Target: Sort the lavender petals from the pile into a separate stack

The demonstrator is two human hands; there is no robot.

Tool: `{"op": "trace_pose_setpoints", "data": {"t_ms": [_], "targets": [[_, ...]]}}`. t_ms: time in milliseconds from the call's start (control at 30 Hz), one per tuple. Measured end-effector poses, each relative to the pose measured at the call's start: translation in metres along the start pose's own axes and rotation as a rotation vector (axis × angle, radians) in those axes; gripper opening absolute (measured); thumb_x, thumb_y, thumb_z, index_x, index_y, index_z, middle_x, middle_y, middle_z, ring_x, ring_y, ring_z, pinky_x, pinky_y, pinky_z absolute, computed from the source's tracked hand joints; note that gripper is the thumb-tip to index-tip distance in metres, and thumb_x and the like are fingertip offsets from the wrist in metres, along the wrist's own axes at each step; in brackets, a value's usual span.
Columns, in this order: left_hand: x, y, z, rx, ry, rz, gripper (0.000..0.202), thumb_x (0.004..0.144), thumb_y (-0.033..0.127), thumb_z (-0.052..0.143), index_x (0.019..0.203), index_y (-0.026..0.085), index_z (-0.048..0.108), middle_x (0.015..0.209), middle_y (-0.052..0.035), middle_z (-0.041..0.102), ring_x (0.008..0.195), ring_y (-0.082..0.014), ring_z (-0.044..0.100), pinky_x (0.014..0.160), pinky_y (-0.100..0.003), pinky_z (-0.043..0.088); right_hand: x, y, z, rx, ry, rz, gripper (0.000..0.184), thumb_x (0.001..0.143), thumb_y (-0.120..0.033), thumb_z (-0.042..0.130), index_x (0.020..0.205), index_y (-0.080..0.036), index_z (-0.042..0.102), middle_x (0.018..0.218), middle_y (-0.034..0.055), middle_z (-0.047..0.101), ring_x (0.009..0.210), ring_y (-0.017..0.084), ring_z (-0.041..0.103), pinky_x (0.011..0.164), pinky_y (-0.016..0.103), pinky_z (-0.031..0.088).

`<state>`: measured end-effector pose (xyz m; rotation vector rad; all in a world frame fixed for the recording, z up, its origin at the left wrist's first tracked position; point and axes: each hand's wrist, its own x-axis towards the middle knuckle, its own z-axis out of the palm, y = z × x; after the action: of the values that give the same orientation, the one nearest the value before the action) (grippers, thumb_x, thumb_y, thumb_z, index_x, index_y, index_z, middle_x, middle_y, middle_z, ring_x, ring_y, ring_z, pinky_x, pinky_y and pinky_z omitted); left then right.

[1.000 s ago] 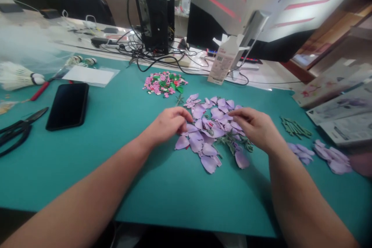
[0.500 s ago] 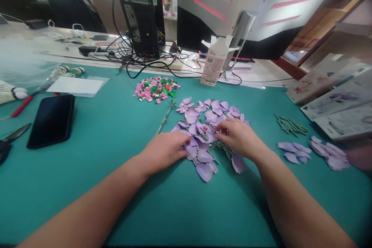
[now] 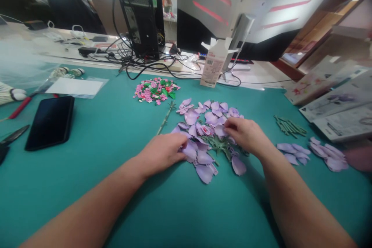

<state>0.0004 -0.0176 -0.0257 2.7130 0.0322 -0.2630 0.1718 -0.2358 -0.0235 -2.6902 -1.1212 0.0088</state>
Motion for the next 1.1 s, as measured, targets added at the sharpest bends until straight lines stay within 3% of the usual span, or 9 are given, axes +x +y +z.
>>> {"op": "trace_pose_setpoints", "data": {"t_ms": [100,233,300,467,567,833,967,1100], "targets": [[0.0,0.0,-0.001,-0.031,0.036,-0.034,0.022,0.086,0.04,0.062,0.101,0.023,0.063,0.094,-0.0035,0.072,0.081,-0.0227,0.065,0.064,-0.028,0.04,0.001,0.005,-0.001,-0.001,0.033,-0.018,0.012,0.085,-0.022,0.059,0.086,-0.023,0.071,0.085,0.0031,0.07,0.076,0.019,0.061,0.065,0.029,0.039],[0.0,0.003,0.004,-0.088,0.109,0.016,0.047,0.092,0.04,0.056,0.136,0.026,0.051,0.123,-0.0067,0.069,0.096,-0.0244,0.068,0.08,-0.033,0.047,0.004,-0.007,0.011,0.009,0.126,-0.117,0.017,0.091,-0.021,0.055,0.095,-0.022,0.072,0.095,0.0067,0.068,0.089,0.021,0.061,0.078,0.031,0.042],[0.001,0.005,0.009,-0.089,0.104,0.06,0.052,0.093,0.036,0.054,0.144,0.03,0.045,0.135,-0.0055,0.064,0.109,-0.0259,0.065,0.088,-0.035,0.046,0.006,-0.016,0.02,-0.012,0.108,-0.164,0.017,0.093,-0.025,0.056,0.092,-0.02,0.072,0.092,0.0078,0.067,0.089,0.022,0.059,0.08,0.033,0.042],[0.001,0.008,0.016,-0.049,0.052,0.075,0.04,0.093,0.034,0.053,0.133,0.031,0.057,0.129,-0.0041,0.068,0.111,-0.0282,0.065,0.089,-0.037,0.048,0.01,-0.028,0.034,-0.177,0.107,-0.185,0.018,0.092,-0.027,0.056,0.084,-0.018,0.07,0.087,0.0103,0.066,0.085,0.024,0.057,0.078,0.033,0.042],[0.002,0.006,0.014,-0.08,0.091,0.082,0.036,0.093,0.033,0.052,0.128,0.029,0.06,0.124,-0.004,0.07,0.108,-0.027,0.066,0.087,-0.035,0.048,0.011,-0.028,0.037,-0.199,0.124,-0.177,0.014,0.089,-0.026,0.059,0.083,-0.019,0.069,0.086,0.0092,0.066,0.085,0.024,0.057,0.073,0.032,0.041],[0.002,0.004,0.007,-0.349,0.24,0.034,0.025,0.093,0.036,0.054,0.109,0.025,0.069,0.102,-0.0009,0.075,0.094,-0.0202,0.067,0.082,-0.029,0.046,0.01,-0.028,0.038,-0.102,0.122,-0.162,0.016,0.09,-0.029,0.058,0.083,-0.019,0.068,0.087,0.0081,0.065,0.086,0.023,0.058,0.073,0.032,0.04],[0.001,0.008,0.004,-0.471,0.241,0.012,0.021,0.09,0.035,0.056,0.1,0.023,0.071,0.092,0.0003,0.073,0.083,-0.0172,0.064,0.075,-0.026,0.045,0.01,-0.029,0.038,-0.067,0.072,-0.163,0.014,0.088,-0.028,0.059,0.081,-0.019,0.068,0.086,0.008,0.065,0.084,0.022,0.057,0.074,0.032,0.04],[0.002,0.013,0.002,-0.747,0.204,-0.031,0.018,0.087,0.032,0.06,0.092,0.02,0.072,0.082,0.0003,0.068,0.069,-0.0125,0.056,0.06,-0.022,0.043,0.011,-0.029,0.039,0.017,0.077,-0.181,0.009,0.085,-0.022,0.06,0.078,-0.019,0.066,0.084,0.0069,0.064,0.083,0.021,0.056,0.076,0.032,0.041]]}}
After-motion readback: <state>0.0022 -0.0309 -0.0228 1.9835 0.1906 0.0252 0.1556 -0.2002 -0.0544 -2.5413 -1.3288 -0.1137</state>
